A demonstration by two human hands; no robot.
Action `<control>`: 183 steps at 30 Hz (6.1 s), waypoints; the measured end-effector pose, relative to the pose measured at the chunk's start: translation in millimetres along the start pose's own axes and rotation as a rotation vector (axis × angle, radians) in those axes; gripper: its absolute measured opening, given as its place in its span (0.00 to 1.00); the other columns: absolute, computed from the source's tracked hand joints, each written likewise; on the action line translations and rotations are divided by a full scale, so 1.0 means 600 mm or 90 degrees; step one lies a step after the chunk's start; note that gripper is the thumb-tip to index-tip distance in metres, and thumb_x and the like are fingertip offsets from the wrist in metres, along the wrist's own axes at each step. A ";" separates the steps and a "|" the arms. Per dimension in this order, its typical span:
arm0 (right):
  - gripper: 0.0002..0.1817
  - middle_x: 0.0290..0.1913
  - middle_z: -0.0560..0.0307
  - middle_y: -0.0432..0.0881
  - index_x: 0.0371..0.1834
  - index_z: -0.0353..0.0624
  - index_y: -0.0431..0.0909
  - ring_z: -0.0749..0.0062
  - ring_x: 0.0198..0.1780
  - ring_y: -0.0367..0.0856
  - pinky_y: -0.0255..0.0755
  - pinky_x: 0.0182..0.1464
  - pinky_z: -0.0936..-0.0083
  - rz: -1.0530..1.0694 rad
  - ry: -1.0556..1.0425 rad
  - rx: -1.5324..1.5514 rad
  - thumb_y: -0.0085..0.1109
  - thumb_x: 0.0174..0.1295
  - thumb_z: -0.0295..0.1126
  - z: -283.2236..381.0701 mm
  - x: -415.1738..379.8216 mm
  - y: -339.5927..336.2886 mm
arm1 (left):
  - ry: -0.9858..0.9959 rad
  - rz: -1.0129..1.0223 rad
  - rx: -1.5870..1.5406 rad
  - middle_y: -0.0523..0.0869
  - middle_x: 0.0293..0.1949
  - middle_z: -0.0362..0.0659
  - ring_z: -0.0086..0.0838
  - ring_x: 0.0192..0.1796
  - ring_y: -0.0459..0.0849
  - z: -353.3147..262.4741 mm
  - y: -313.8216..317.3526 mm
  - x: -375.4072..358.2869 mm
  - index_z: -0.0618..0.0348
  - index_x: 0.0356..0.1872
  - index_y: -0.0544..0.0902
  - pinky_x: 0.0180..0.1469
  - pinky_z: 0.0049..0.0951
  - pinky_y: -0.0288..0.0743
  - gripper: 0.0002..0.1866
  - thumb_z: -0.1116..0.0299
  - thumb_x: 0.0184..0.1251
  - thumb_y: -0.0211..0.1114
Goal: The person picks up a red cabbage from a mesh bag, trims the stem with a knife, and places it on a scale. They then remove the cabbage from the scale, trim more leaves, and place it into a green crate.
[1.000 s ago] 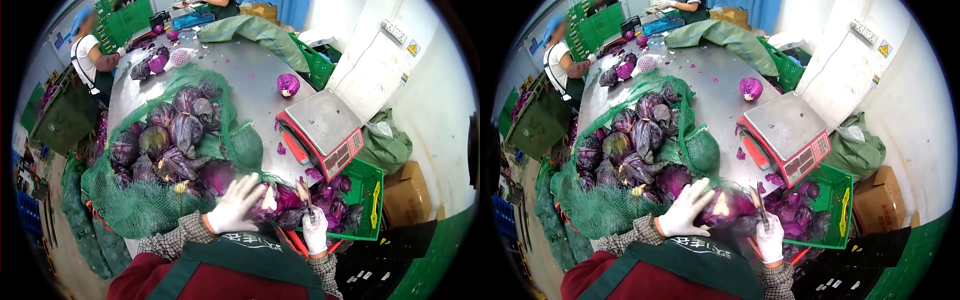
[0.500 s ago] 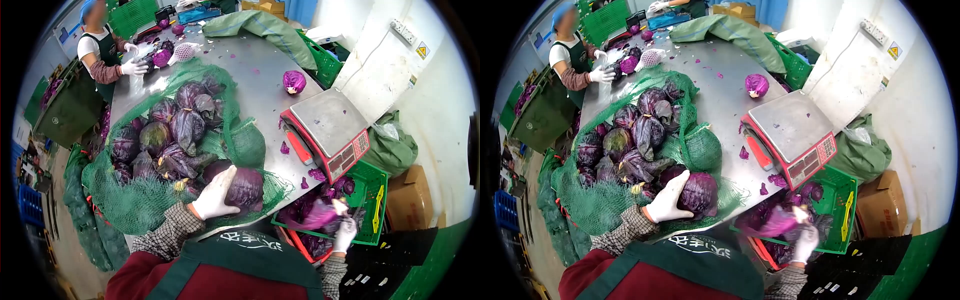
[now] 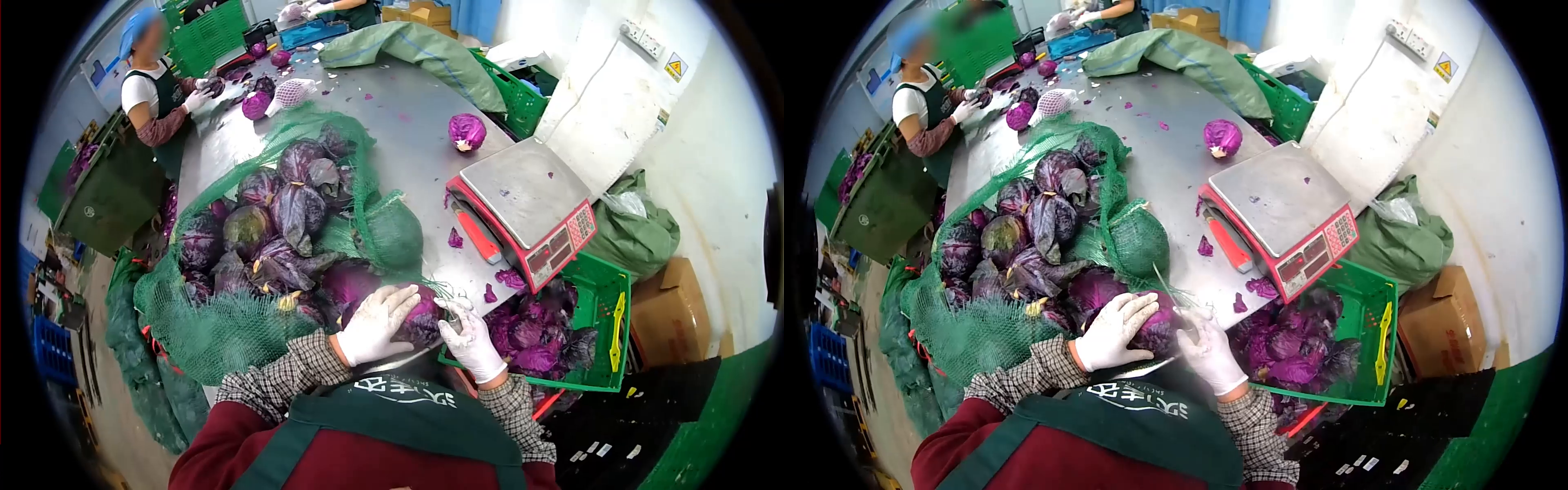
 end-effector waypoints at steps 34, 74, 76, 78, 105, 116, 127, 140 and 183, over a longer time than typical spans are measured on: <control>0.28 0.64 0.34 0.67 0.68 0.29 0.61 0.56 0.57 0.73 0.70 0.59 0.66 -0.046 0.084 0.031 0.49 0.73 0.39 -0.032 -0.064 -0.002 | -0.140 0.204 -0.040 0.52 0.72 0.69 0.65 0.66 0.66 -0.008 0.037 0.054 0.67 0.74 0.45 0.66 0.47 0.68 0.69 0.42 0.36 0.79; 0.21 0.12 0.60 0.70 0.39 0.42 0.75 0.78 0.11 0.66 0.56 0.12 0.79 -0.417 0.470 0.380 0.44 0.75 0.49 -0.143 -0.159 -0.135 | -0.508 -0.192 -0.939 0.77 0.57 0.52 0.32 0.57 0.79 0.138 0.091 -0.087 0.77 0.71 0.47 0.62 0.28 0.72 0.52 0.70 0.54 0.77; 0.21 0.18 0.60 0.73 0.55 0.43 0.70 0.80 0.11 0.63 0.59 0.11 0.79 -0.551 0.510 0.196 0.43 0.75 0.49 -0.241 -0.259 -0.240 | -0.528 -0.165 -0.993 0.77 0.57 0.53 0.31 0.57 0.79 0.141 0.083 -0.081 0.78 0.70 0.49 0.61 0.28 0.73 0.51 0.69 0.54 0.77; 0.32 0.35 0.55 0.82 0.77 0.44 0.51 0.82 0.12 0.64 0.59 0.12 0.80 -0.429 0.563 -0.082 0.49 0.73 0.40 -0.239 -0.284 -0.277 | -0.516 -0.078 -0.583 0.79 0.55 0.53 0.30 0.56 0.80 0.102 0.037 -0.056 0.78 0.69 0.52 0.61 0.28 0.73 0.52 0.65 0.51 0.79; 0.12 0.46 0.40 0.83 0.50 0.34 0.77 0.52 0.42 0.85 0.79 0.45 0.66 -0.110 0.158 -0.015 0.54 0.67 0.29 0.024 -0.058 -0.027 | -0.257 0.167 -0.024 0.70 0.61 0.62 0.51 0.63 0.69 -0.040 0.038 0.037 0.76 0.68 0.57 0.64 0.48 0.67 0.61 0.39 0.40 0.74; 0.18 0.49 0.50 0.81 0.56 0.30 0.70 0.70 0.43 0.80 0.74 0.46 0.76 -0.327 0.527 0.010 0.56 0.65 0.25 -0.321 -0.266 -0.154 | -0.142 0.092 -0.202 0.61 0.70 0.64 0.54 0.72 0.61 0.049 -0.020 -0.075 0.71 0.72 0.53 0.74 0.43 0.55 0.65 0.42 0.37 0.80; 0.21 0.47 0.53 0.84 0.57 0.32 0.75 0.75 0.43 0.83 0.77 0.45 0.80 0.056 0.329 0.277 0.64 0.64 0.33 -0.038 -0.068 0.064 | -0.179 0.123 -0.197 0.60 0.69 0.63 0.59 0.70 0.62 0.043 -0.013 -0.082 0.62 0.74 0.54 0.71 0.45 0.59 0.61 0.45 0.41 0.78; 0.05 0.27 0.49 0.79 0.38 0.38 0.78 0.66 0.27 0.80 0.73 0.30 0.72 -0.161 0.280 0.090 0.57 0.59 0.23 -0.056 -0.051 -0.050 | 0.061 -0.156 -0.297 0.65 0.66 0.58 0.51 0.69 0.66 -0.025 -0.049 -0.053 0.60 0.71 0.59 0.70 0.45 0.63 0.58 0.57 0.36 0.84; 0.28 0.61 0.37 0.75 0.63 0.30 0.68 0.50 0.63 0.74 0.69 0.64 0.66 -0.042 0.054 -0.048 0.59 0.67 0.40 -0.036 -0.024 -0.007 | -0.180 -0.055 -0.081 0.51 0.72 0.64 0.58 0.74 0.52 0.011 0.016 0.006 0.69 0.72 0.54 0.75 0.46 0.52 0.63 0.44 0.39 0.80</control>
Point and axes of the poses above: each hand's wrist, its own x-axis towards the middle knuckle, its own y-axis out of the palm, z = x × y, the point moved 7 cm from there along x, towards the middle knuckle
